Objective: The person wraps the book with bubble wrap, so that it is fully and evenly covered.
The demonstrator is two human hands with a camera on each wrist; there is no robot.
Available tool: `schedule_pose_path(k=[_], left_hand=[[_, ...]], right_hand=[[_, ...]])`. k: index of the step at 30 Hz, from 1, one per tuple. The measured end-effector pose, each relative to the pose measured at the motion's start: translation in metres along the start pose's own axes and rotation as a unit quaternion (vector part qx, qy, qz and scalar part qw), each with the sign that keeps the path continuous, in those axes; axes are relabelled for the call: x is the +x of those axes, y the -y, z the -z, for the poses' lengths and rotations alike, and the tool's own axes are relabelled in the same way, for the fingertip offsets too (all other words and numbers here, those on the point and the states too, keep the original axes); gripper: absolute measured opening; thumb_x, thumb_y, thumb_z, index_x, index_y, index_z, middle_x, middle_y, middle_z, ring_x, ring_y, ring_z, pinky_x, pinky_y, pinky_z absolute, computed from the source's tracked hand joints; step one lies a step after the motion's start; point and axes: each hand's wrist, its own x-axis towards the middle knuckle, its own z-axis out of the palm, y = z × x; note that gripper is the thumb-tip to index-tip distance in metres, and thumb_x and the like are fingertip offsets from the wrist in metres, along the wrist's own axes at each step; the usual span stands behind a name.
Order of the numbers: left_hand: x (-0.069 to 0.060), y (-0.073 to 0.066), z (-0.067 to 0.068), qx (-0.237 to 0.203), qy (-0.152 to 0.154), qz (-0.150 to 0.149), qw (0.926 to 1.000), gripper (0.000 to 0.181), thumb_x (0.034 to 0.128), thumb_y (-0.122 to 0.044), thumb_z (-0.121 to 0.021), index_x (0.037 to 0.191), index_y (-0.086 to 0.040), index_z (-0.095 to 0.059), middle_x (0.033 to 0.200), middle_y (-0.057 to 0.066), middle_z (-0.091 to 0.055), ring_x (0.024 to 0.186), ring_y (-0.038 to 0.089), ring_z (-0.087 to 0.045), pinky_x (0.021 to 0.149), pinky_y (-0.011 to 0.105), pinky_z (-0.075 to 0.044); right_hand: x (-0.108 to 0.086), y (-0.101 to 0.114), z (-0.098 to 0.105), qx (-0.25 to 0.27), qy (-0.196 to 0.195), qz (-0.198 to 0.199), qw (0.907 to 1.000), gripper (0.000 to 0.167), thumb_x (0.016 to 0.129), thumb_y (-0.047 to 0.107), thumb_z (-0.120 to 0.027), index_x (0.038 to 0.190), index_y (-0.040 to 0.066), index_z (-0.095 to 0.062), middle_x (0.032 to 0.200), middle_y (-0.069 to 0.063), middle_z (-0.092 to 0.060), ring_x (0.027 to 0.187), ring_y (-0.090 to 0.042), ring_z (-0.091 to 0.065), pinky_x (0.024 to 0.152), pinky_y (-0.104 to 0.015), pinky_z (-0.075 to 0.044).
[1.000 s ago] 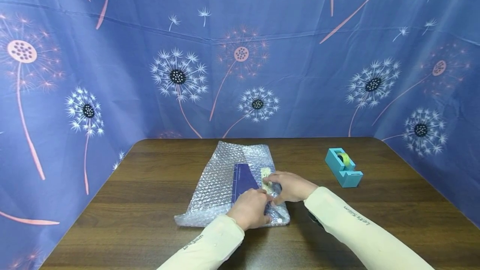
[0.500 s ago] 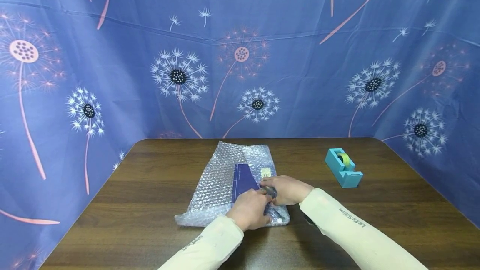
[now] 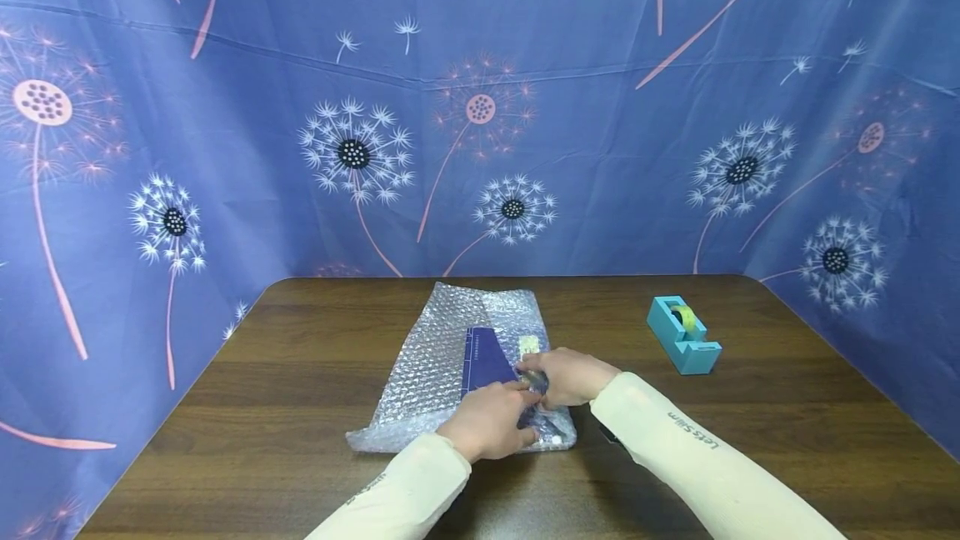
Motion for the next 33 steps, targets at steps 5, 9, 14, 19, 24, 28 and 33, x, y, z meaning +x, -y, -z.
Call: schedule_pose_path(k=[5, 9, 14, 19, 24, 28, 33], left_hand=[[-0.005, 0.008, 0.005, -0.049, -0.010, -0.025, 0.9985, 0.042, 0.0904, -0.030, -0.077, 0.130, -0.017, -0.070, 0.134, 0.002, -0.066, 0.120, 0.024, -0.064, 0.099, 0.037, -0.053], [-0.009, 0.014, 0.012, -0.054, -0.026, -0.028, 0.9978, 0.039, 0.0899, -0.026, -0.078, 0.127, -0.015, -0.071, 0.130, 0.005, -0.067, 0.116, 0.024, -0.065, 0.095, 0.038, -0.055], [-0.018, 0.026, 0.024, -0.058, -0.048, -0.003, 0.9971, 0.039, 0.0877, -0.022, -0.080, 0.124, -0.010, -0.071, 0.121, 0.009, -0.070, 0.106, 0.028, -0.069, 0.089, 0.042, -0.058], [-0.031, 0.044, 0.037, -0.065, -0.057, 0.043, 0.9953, 0.036, 0.0849, -0.022, -0.082, 0.116, -0.006, -0.073, 0.112, 0.014, -0.073, 0.099, 0.034, -0.070, 0.083, 0.049, -0.058], [-0.048, 0.064, 0.047, -0.039, -0.045, 0.109, 0.9923, 0.038, 0.0817, -0.030, -0.085, 0.111, -0.009, -0.075, 0.112, 0.015, -0.074, 0.101, 0.038, -0.070, 0.080, 0.054, -0.058], [-0.060, 0.077, 0.050, -0.030, -0.035, 0.148, 0.9879, 0.040, 0.0802, -0.035, -0.085, 0.109, -0.009, -0.075, 0.110, 0.016, -0.074, 0.097, 0.039, -0.070, 0.075, 0.055, -0.057], [-0.073, 0.084, 0.048, -0.004, -0.020, 0.167, 0.9857, 0.044, 0.0805, -0.040, -0.084, 0.106, -0.006, -0.073, 0.102, 0.016, -0.073, 0.092, 0.039, -0.070, 0.073, 0.055, -0.057]], right_hand=[[-0.001, 0.000, 0.001, 0.013, -0.001, -0.001, 0.9999, 0.065, 0.080, -0.001, -0.083, 0.140, 0.015, -0.062, 0.137, -0.017, -0.061, 0.097, -0.023, -0.056, 0.068, -0.038, -0.048], [-0.001, 0.000, 0.001, 0.006, 0.002, -0.004, 1.0000, 0.064, 0.082, 0.003, -0.083, 0.141, 0.014, -0.061, 0.140, -0.017, -0.059, 0.113, -0.029, -0.060, 0.077, -0.043, -0.051], [0.000, 0.002, 0.001, 0.001, 0.013, -0.010, 0.9999, 0.063, 0.085, 0.004, -0.081, 0.144, 0.013, -0.059, 0.148, -0.016, -0.053, 0.131, -0.037, -0.054, 0.087, -0.047, -0.051], [-0.001, 0.005, 0.003, 0.002, 0.021, -0.015, 0.9997, 0.063, 0.086, 0.001, -0.079, 0.145, 0.014, -0.058, 0.152, -0.015, -0.049, 0.123, -0.033, -0.056, 0.072, -0.041, -0.043], [-0.002, 0.007, 0.004, 0.002, 0.017, -0.015, 0.9997, 0.064, 0.085, -0.002, -0.078, 0.143, 0.015, -0.059, 0.152, -0.015, -0.049, 0.112, -0.029, -0.053, 0.061, -0.039, -0.038], [-0.002, 0.007, 0.003, -0.004, 0.012, -0.016, 0.9998, 0.064, 0.084, -0.002, -0.078, 0.143, 0.015, -0.060, 0.151, -0.015, -0.050, 0.117, -0.030, -0.054, 0.062, -0.039, -0.038], [-0.002, 0.009, 0.001, -0.008, 0.010, -0.027, 0.9996, 0.064, 0.084, -0.002, -0.079, 0.143, 0.016, -0.060, 0.152, -0.014, -0.049, 0.130, -0.037, -0.051, 0.063, -0.041, -0.039]])
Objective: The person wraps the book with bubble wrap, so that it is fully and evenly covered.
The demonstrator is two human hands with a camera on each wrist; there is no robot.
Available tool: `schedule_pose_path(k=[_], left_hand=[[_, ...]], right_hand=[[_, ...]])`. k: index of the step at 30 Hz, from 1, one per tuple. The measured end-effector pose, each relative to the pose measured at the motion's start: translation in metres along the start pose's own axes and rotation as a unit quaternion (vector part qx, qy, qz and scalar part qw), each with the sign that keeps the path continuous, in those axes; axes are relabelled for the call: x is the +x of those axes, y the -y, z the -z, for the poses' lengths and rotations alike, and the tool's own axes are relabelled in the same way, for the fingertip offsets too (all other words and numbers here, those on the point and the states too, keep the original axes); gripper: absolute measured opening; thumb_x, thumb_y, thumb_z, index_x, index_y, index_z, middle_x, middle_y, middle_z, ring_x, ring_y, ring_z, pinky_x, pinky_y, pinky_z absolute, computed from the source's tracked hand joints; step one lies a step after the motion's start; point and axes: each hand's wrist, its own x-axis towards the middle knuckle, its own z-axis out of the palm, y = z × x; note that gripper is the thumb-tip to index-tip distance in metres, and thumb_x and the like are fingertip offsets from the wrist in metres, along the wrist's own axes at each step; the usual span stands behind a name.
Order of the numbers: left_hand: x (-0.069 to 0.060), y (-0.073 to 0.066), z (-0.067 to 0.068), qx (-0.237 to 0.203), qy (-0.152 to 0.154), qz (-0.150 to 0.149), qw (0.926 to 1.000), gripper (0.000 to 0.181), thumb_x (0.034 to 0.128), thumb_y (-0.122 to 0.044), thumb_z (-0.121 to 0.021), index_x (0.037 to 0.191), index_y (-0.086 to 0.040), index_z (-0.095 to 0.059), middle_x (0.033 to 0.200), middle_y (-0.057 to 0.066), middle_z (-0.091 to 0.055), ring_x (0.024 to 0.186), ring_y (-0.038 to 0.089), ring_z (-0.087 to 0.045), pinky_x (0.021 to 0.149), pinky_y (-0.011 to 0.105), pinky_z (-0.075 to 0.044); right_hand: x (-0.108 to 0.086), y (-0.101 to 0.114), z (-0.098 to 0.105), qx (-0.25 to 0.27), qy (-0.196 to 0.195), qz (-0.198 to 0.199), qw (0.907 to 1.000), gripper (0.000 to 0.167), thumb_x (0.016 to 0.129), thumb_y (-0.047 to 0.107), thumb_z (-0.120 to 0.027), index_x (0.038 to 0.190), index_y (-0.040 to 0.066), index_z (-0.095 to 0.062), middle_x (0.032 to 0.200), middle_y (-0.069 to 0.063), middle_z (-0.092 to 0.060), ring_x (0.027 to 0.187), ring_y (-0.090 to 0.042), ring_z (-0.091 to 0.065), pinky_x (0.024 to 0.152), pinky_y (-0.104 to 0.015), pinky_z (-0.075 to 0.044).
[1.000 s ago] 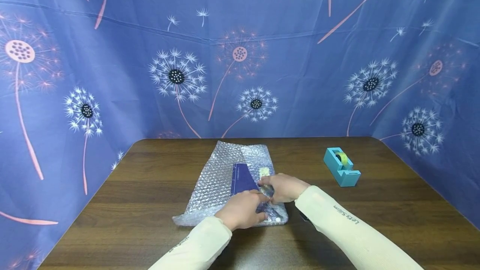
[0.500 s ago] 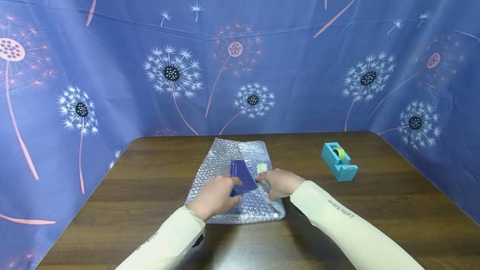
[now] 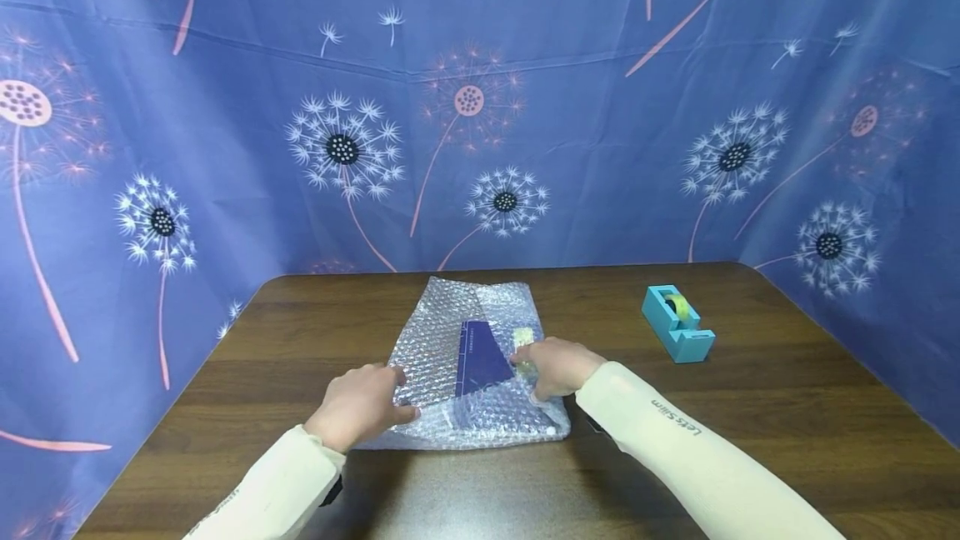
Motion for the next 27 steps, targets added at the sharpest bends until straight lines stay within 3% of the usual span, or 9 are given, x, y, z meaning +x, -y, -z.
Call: schedule_pose_path(k=[3, 10, 15, 21, 27], left_hand=[[-0.005, 0.005, -0.002, 0.009, 0.007, 0.010, 0.9999, 0.046, 0.0812, -0.040, -0.084, 0.105, -0.003, -0.070, 0.098, 0.017, -0.072, 0.089, 0.040, -0.070, 0.071, 0.056, -0.057], [-0.010, 0.016, -0.012, 0.012, 0.014, 0.027, 0.9995, 0.048, 0.0819, -0.040, -0.083, 0.099, 0.001, -0.068, 0.093, 0.020, -0.071, 0.083, 0.043, -0.069, 0.066, 0.057, -0.057], [-0.011, 0.023, -0.023, 0.010, 0.020, 0.045, 0.9987, 0.050, 0.0821, -0.043, -0.082, 0.091, 0.004, -0.068, 0.088, 0.020, -0.070, 0.078, 0.042, -0.069, 0.064, 0.056, -0.056], [-0.009, 0.025, -0.035, 0.009, 0.004, 0.042, 0.9991, 0.053, 0.0792, -0.041, -0.085, 0.091, 0.007, -0.067, 0.085, 0.019, -0.067, 0.079, 0.042, -0.068, 0.065, 0.055, -0.057], [-0.005, 0.022, -0.040, -0.023, 0.004, 0.065, 0.9976, 0.054, 0.0764, -0.038, -0.088, 0.095, 0.007, -0.063, 0.088, 0.022, -0.067, 0.083, 0.043, -0.068, 0.068, 0.056, -0.057]], right_hand=[[0.000, 0.001, 0.000, 0.001, 0.003, -0.001, 1.0000, 0.064, 0.085, -0.002, -0.079, 0.143, 0.016, -0.059, 0.153, -0.014, -0.048, 0.133, -0.038, -0.049, 0.061, -0.039, -0.038], [0.002, 0.001, 0.000, -0.004, 0.004, -0.005, 1.0000, 0.064, 0.085, 0.000, -0.079, 0.144, 0.017, -0.059, 0.152, -0.013, -0.049, 0.102, -0.024, -0.053, 0.058, -0.037, -0.035], [0.002, 0.001, -0.001, 0.002, 0.001, -0.002, 1.0000, 0.063, 0.085, 0.000, -0.079, 0.142, 0.017, -0.060, 0.150, -0.014, -0.051, 0.096, -0.023, -0.053, 0.059, -0.037, -0.037], [0.001, 0.001, -0.001, -0.012, -0.007, 0.007, 0.9999, 0.062, 0.084, 0.000, -0.081, 0.141, 0.015, -0.061, 0.149, -0.013, -0.052, 0.110, -0.027, -0.057, 0.068, -0.042, -0.042], [0.000, 0.000, -0.001, -0.012, -0.010, 0.017, 0.9997, 0.062, 0.083, -0.001, -0.080, 0.141, 0.012, -0.061, 0.149, -0.014, -0.053, 0.125, -0.034, -0.055, 0.071, -0.044, -0.043]])
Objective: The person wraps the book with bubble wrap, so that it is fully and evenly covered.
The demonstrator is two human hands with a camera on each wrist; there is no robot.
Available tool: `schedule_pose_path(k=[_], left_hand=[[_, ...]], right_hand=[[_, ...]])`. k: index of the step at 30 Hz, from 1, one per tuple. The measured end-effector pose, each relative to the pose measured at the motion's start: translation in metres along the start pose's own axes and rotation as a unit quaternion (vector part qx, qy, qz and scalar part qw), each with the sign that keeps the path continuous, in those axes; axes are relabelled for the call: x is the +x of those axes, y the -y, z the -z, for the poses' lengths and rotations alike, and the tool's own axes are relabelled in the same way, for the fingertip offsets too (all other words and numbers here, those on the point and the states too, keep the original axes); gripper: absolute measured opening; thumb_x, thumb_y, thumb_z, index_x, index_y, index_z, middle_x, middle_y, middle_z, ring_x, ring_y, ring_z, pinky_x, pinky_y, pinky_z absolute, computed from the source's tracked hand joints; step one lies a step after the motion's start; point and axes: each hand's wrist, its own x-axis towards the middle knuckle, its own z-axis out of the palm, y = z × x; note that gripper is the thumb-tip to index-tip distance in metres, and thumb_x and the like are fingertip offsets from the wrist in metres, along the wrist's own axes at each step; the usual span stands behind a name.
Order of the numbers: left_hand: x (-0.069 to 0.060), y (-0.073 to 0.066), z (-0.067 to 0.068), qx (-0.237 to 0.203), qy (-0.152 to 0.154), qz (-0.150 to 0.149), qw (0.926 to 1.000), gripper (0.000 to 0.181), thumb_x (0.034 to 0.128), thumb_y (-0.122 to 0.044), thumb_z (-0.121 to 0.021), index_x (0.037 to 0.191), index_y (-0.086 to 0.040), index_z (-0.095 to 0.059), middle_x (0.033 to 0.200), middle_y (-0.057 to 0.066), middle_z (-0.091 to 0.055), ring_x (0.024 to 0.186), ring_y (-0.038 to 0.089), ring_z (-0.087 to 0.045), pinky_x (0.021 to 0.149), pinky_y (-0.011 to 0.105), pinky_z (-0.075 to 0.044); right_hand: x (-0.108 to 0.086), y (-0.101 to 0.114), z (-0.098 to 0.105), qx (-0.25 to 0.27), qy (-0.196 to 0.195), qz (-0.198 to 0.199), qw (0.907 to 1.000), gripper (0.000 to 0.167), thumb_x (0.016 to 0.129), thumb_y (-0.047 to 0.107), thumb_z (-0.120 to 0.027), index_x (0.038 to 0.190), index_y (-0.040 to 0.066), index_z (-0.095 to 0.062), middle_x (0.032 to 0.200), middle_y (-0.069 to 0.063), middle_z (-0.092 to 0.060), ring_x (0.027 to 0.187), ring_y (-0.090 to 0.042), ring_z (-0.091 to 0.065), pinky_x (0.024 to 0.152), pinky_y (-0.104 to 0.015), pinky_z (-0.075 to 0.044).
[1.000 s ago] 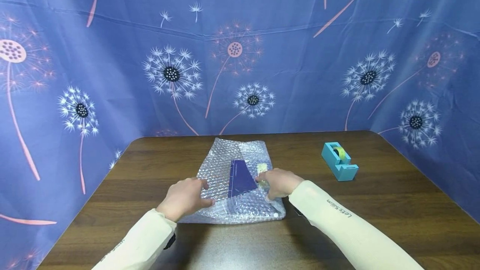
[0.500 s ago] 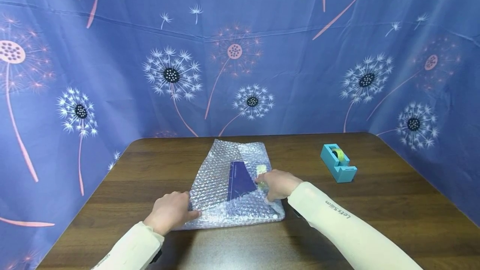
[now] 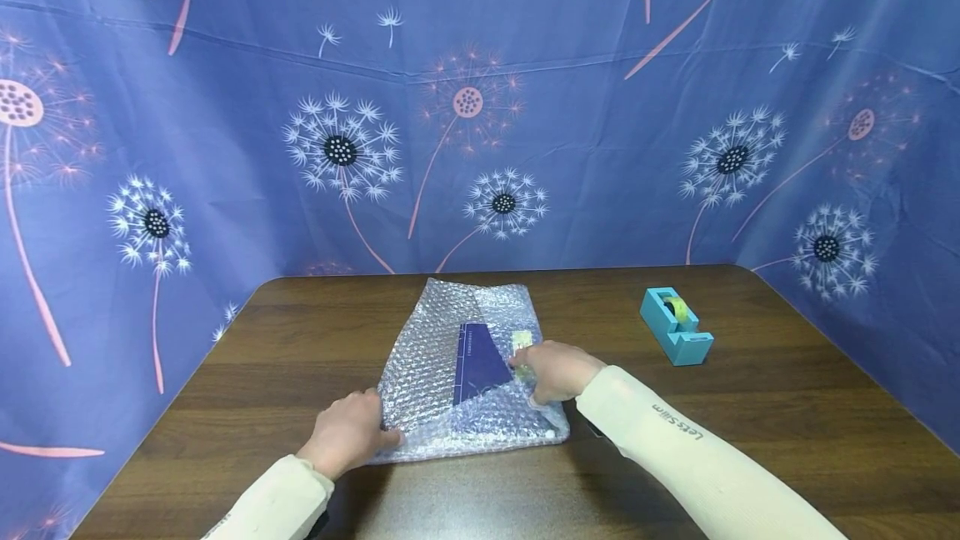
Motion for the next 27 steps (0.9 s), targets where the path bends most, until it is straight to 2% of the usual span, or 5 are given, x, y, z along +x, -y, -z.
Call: schedule_pose_path(k=[4, 8, 17, 22, 27], left_hand=[[-0.002, -0.003, 0.000, -0.011, 0.001, 0.017, 0.9998, 0.051, 0.0760, -0.037, -0.088, 0.090, 0.005, -0.063, 0.086, 0.020, -0.068, 0.081, 0.041, -0.068, 0.067, 0.057, -0.056], [-0.004, -0.005, 0.003, 0.005, 0.006, 0.024, 0.9997, 0.045, 0.0773, -0.040, -0.086, 0.084, 0.000, -0.065, 0.085, 0.017, -0.068, 0.080, 0.039, -0.068, 0.068, 0.057, -0.055], [-0.008, -0.004, 0.017, -0.010, 0.011, -0.005, 0.9999, 0.040, 0.0787, -0.036, -0.084, 0.073, -0.008, -0.056, 0.072, 0.008, -0.061, 0.069, 0.030, -0.063, 0.060, 0.051, -0.053], [-0.012, 0.000, 0.024, -0.062, 0.028, -0.028, 0.9973, 0.033, 0.0749, -0.026, -0.085, 0.085, -0.006, -0.061, 0.077, 0.003, -0.062, 0.070, 0.025, -0.060, 0.064, 0.047, -0.052], [-0.016, -0.002, 0.031, -0.139, 0.044, -0.015, 0.9891, 0.034, 0.0738, -0.015, -0.086, 0.097, -0.004, -0.064, 0.071, 0.002, -0.062, 0.062, 0.020, -0.064, 0.062, 0.039, -0.053]], right_hand=[[-0.002, -0.001, 0.000, 0.011, 0.000, 0.004, 0.9999, 0.061, 0.084, -0.002, -0.079, 0.141, 0.011, -0.060, 0.150, -0.014, -0.052, 0.133, -0.039, -0.050, 0.073, -0.045, -0.042], [-0.002, -0.003, -0.001, 0.021, 0.000, 0.007, 0.9998, 0.061, 0.084, -0.003, -0.078, 0.141, 0.010, -0.061, 0.150, -0.014, -0.052, 0.139, -0.042, -0.045, 0.075, -0.045, -0.042], [-0.002, -0.005, -0.002, 0.023, -0.001, 0.007, 0.9997, 0.061, 0.084, -0.003, -0.078, 0.141, 0.010, -0.060, 0.151, -0.014, -0.051, 0.141, -0.042, -0.041, 0.076, -0.045, -0.041], [-0.002, -0.005, -0.002, 0.029, 0.001, 0.006, 0.9996, 0.061, 0.085, -0.004, -0.077, 0.142, 0.010, -0.060, 0.152, -0.014, -0.049, 0.141, -0.041, -0.042, 0.075, -0.045, -0.042], [-0.003, -0.005, -0.002, 0.029, 0.000, 0.008, 0.9996, 0.062, 0.084, -0.005, -0.076, 0.142, 0.011, -0.060, 0.153, -0.013, -0.049, 0.140, -0.040, -0.044, 0.074, -0.044, -0.043]])
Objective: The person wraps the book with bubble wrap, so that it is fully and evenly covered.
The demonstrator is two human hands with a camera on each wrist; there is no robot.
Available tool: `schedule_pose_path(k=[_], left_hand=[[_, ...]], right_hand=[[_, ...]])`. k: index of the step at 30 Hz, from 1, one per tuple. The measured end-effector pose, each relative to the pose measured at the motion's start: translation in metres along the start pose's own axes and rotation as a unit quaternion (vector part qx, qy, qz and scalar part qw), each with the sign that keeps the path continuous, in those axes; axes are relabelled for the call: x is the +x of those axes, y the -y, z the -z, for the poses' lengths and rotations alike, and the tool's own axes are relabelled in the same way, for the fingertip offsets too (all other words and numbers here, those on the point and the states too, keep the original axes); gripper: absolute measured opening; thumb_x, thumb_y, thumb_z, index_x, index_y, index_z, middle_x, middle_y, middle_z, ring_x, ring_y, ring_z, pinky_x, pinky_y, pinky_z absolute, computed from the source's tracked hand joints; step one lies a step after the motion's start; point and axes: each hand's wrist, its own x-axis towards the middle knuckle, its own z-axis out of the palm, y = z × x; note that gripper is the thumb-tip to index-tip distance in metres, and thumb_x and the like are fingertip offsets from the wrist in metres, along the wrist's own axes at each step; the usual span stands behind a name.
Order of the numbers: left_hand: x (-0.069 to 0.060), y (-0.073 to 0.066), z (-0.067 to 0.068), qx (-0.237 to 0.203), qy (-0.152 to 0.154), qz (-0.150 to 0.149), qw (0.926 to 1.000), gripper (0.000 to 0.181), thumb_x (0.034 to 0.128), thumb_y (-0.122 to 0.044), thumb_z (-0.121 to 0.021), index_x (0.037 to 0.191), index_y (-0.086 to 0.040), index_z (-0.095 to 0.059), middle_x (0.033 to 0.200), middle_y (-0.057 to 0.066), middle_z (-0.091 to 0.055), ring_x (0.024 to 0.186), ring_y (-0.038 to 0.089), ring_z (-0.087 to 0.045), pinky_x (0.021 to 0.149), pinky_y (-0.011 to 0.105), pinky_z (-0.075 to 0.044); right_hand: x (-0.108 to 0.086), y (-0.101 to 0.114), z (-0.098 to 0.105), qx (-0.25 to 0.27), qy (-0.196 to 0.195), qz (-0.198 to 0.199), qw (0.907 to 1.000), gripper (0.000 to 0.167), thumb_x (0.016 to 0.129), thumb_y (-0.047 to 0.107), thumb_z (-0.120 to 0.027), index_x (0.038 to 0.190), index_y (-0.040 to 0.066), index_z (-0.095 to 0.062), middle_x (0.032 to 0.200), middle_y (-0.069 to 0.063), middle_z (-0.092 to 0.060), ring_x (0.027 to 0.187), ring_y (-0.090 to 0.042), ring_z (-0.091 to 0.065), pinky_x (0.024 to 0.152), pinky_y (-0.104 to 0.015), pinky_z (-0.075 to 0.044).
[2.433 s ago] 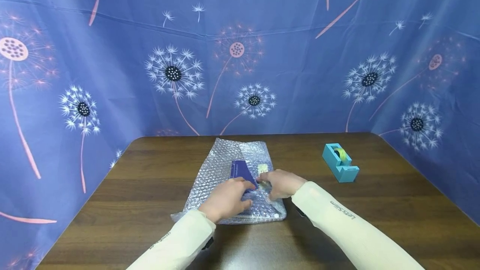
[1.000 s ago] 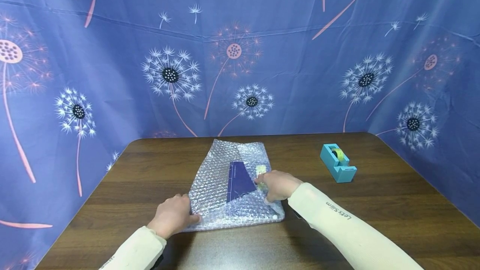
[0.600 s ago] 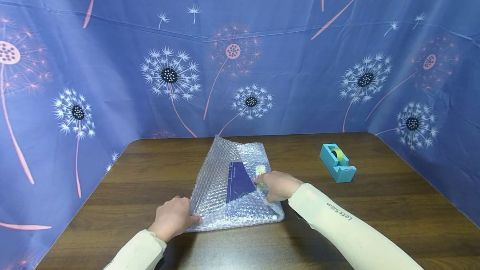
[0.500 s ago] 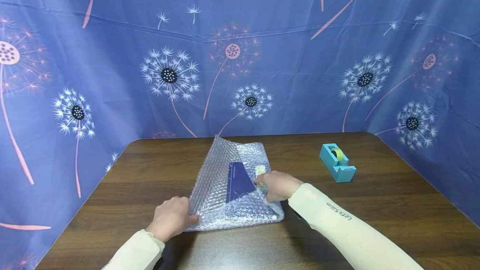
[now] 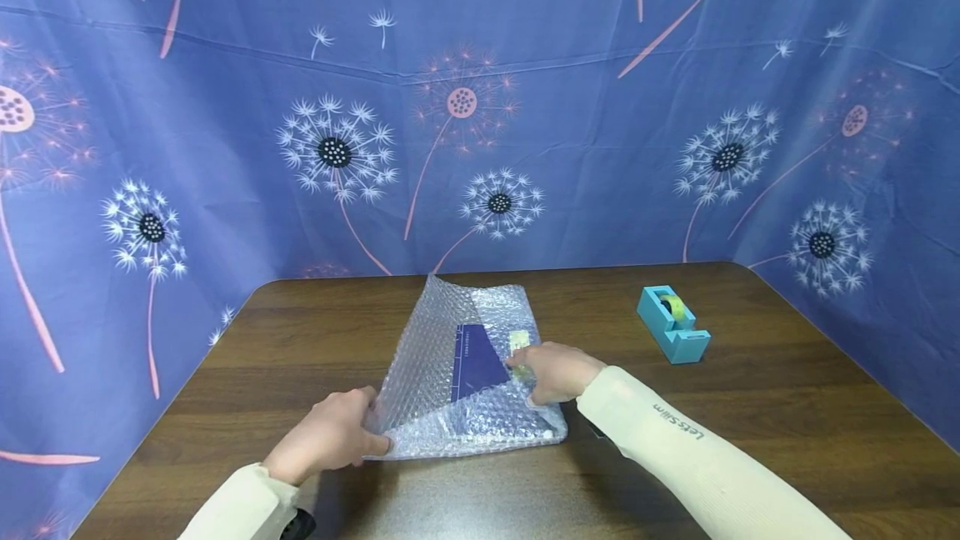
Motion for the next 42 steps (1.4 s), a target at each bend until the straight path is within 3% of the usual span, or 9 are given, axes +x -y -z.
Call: schedule_pose_path(k=[2, 6, 14, 18, 25, 28, 33, 38, 42], left_hand=[[-0.001, -0.002, 0.002, -0.002, -0.009, -0.005, 0.9999, 0.036, 0.0720, -0.014, -0.088, 0.098, -0.004, -0.065, 0.071, 0.001, -0.062, 0.062, 0.019, -0.064, 0.062, 0.040, -0.053], [-0.002, -0.010, 0.004, 0.039, -0.059, -0.039, 0.9967, 0.038, 0.0674, -0.017, -0.090, 0.099, -0.006, -0.071, 0.079, 0.000, -0.065, 0.072, 0.021, -0.061, 0.066, 0.047, -0.053], [-0.007, -0.035, 0.004, 0.050, -0.142, -0.114, 0.9820, 0.021, 0.0678, -0.007, -0.085, 0.082, -0.016, -0.073, 0.063, -0.007, -0.056, 0.057, 0.015, -0.050, 0.053, 0.041, -0.045], [-0.004, -0.049, 0.003, 0.045, -0.169, -0.141, 0.9744, 0.022, 0.0654, -0.003, -0.083, 0.084, -0.014, -0.076, 0.065, -0.007, -0.062, 0.057, 0.012, -0.050, 0.053, 0.040, -0.047], [0.003, -0.070, -0.001, 0.011, -0.159, -0.178, 0.9710, 0.021, 0.0664, -0.001, -0.084, 0.083, -0.013, -0.078, 0.077, 0.000, -0.073, 0.065, 0.012, -0.062, 0.058, 0.038, -0.052], [0.006, -0.078, -0.004, -0.006, -0.141, -0.193, 0.9711, 0.021, 0.0682, 0.000, -0.083, 0.085, -0.011, -0.080, 0.075, -0.002, -0.073, 0.066, 0.011, -0.063, 0.058, 0.034, -0.052], [0.011, -0.088, -0.012, -0.019, -0.119, -0.208, 0.9706, 0.013, 0.0694, 0.002, -0.077, 0.072, -0.011, -0.076, 0.055, -0.011, -0.050, 0.053, 0.006, -0.043, 0.046, 0.027, -0.037], [0.015, -0.095, -0.022, -0.021, -0.116, -0.210, 0.9705, 0.018, 0.0713, 0.001, -0.076, 0.064, -0.014, -0.070, 0.053, -0.014, -0.044, 0.053, 0.006, -0.041, 0.046, 0.026, -0.036], [0.018, -0.100, -0.031, -0.026, -0.107, -0.211, 0.9714, 0.029, 0.0740, -0.001, -0.078, 0.056, -0.016, -0.060, 0.049, -0.014, -0.035, 0.052, 0.005, -0.038, 0.045, 0.025, -0.034]], right_hand=[[0.000, 0.000, 0.000, -0.005, -0.002, 0.004, 1.0000, 0.063, 0.084, -0.005, -0.077, 0.142, 0.010, -0.060, 0.153, -0.013, -0.049, 0.140, -0.040, -0.043, 0.076, -0.044, -0.043], [0.001, -0.001, 0.000, -0.012, -0.004, 0.007, 0.9999, 0.063, 0.083, -0.003, -0.077, 0.142, 0.011, -0.060, 0.153, -0.013, -0.049, 0.142, -0.041, -0.041, 0.082, -0.044, -0.044], [-0.001, 0.001, 0.001, -0.008, 0.000, 0.003, 1.0000, 0.062, 0.085, -0.002, -0.078, 0.143, 0.010, -0.059, 0.153, -0.013, -0.048, 0.142, -0.041, -0.041, 0.082, -0.044, -0.042], [-0.001, 0.001, 0.001, -0.010, -0.001, 0.007, 0.9999, 0.061, 0.085, -0.001, -0.078, 0.142, 0.008, -0.059, 0.153, -0.014, -0.049, 0.140, -0.041, -0.043, 0.081, -0.044, -0.043], [0.001, 0.002, 0.001, -0.024, -0.004, 0.014, 0.9996, 0.061, 0.084, -0.001, -0.078, 0.142, 0.009, -0.060, 0.151, -0.014, -0.051, 0.130, -0.035, -0.054, 0.076, -0.043, -0.044], [0.002, 0.002, 0.002, -0.027, -0.005, 0.005, 0.9996, 0.062, 0.084, -0.001, -0.079, 0.141, 0.011, -0.061, 0.148, -0.013, -0.054, 0.113, -0.028, -0.059, 0.072, -0.042, -0.044], [0.003, 0.003, 0.003, -0.022, -0.010, -0.007, 0.9997, 0.064, 0.081, 0.000, -0.082, 0.140, 0.014, -0.062, 0.138, -0.013, -0.061, 0.092, -0.022, -0.054, 0.067, -0.042, -0.043], [0.006, 0.002, 0.004, -0.012, -0.020, -0.012, 0.9997, 0.080, 0.077, -0.001, -0.084, 0.149, 0.014, -0.052, 0.103, -0.011, -0.066, 0.072, -0.018, -0.049, 0.058, -0.035, -0.039], [0.008, 0.001, 0.003, 0.007, -0.023, -0.009, 0.9997, 0.096, 0.074, -0.006, -0.083, 0.157, 0.016, -0.039, 0.109, -0.008, -0.068, 0.061, -0.014, -0.044, 0.051, -0.028, -0.036]])
